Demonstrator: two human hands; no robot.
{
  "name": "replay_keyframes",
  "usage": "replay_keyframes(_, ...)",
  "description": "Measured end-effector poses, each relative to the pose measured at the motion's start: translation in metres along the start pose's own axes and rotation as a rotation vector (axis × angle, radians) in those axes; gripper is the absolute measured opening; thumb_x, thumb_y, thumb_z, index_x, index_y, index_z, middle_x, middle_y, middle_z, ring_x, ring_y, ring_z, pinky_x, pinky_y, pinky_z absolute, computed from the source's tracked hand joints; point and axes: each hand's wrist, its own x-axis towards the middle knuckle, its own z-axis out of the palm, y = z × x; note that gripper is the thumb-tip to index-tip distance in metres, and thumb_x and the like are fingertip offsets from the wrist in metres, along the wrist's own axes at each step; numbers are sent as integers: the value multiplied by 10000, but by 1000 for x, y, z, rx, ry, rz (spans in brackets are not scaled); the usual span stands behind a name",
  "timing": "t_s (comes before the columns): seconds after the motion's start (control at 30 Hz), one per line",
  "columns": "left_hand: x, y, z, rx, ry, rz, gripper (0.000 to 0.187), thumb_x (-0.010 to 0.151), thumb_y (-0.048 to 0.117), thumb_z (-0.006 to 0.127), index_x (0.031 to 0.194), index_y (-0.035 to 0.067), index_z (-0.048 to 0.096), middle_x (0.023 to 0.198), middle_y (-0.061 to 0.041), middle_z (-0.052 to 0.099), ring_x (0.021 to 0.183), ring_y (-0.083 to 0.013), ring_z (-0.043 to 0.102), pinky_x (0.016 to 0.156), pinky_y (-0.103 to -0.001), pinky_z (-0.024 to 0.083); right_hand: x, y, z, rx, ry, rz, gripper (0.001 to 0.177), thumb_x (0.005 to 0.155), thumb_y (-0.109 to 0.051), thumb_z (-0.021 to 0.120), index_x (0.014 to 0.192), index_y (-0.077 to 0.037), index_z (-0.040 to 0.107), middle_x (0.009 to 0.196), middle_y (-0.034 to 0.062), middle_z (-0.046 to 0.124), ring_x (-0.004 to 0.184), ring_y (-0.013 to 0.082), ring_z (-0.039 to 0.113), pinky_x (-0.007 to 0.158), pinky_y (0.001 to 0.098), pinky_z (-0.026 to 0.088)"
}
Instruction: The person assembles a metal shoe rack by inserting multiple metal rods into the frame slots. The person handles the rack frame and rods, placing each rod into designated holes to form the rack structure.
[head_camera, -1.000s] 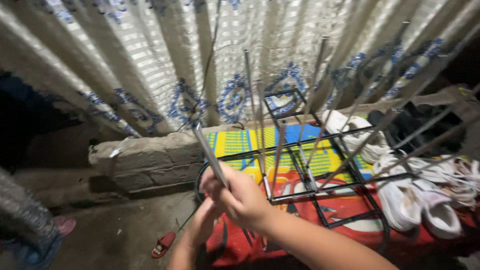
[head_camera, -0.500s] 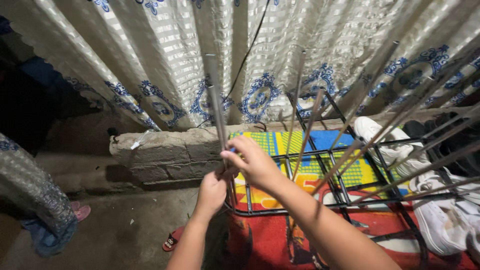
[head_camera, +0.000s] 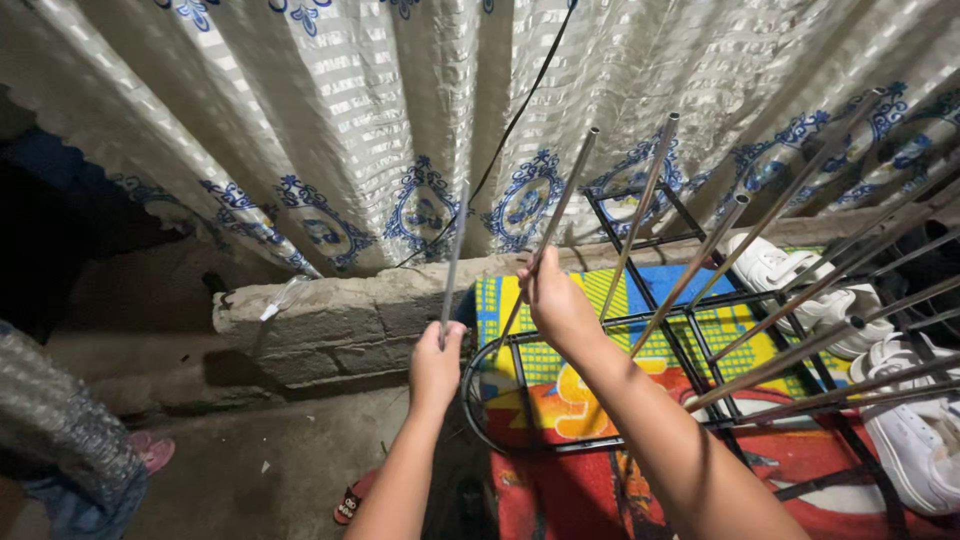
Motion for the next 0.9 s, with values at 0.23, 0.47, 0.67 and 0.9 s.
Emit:
replay_keyframes(0.23, 25, -46, 38, 181, -96, -123, 230, 875, 326, 711, 957, 117, 758, 823, -151, 729, 756, -325, 703, 691, -435, 540, 7, 18, 4, 12, 64, -39, 165, 1072, -168, 458, 1123, -15, 420, 844, 189, 673, 764, 381, 702, 644, 485, 532)
replay_keyframes(0.47, 30, -79, 67, 339, -160, -162, 231, 832, 327, 755, 978, 148, 762, 941, -131, 760, 873, -351, 731, 758, -464, 571, 7, 14, -5, -1, 109, -10, 176, 1047, -179, 506, 1128, -38, 438, 804, 165, 672, 705, 356, 701, 605, 462, 535)
replay_keyframes(0.67, 23, -91, 74, 463, -229, -194, 246, 821, 333, 784, 1011, 180, 758, 961, -124, 759, 909, -352, 725, 773, -487, 570, 11, 11, -15, -8, 154, 79, 202, 1042, -212, 541, 1116, -55, 439, 733, 159, 662, 653, 369, 696, 569, 478, 517)
replay_keyframes(0.9, 15, -78, 69, 454, -226, -250, 190, 853, 322, 754, 1007, 210, 751, 954, -104, 756, 917, -358, 718, 769, -496, 561, 9, 1, -12, -4, 64, 139, 158, 1019, -166, 509, 1133, -69, 459, 851, 165, 729, 775, 408, 713, 636, 512, 529)
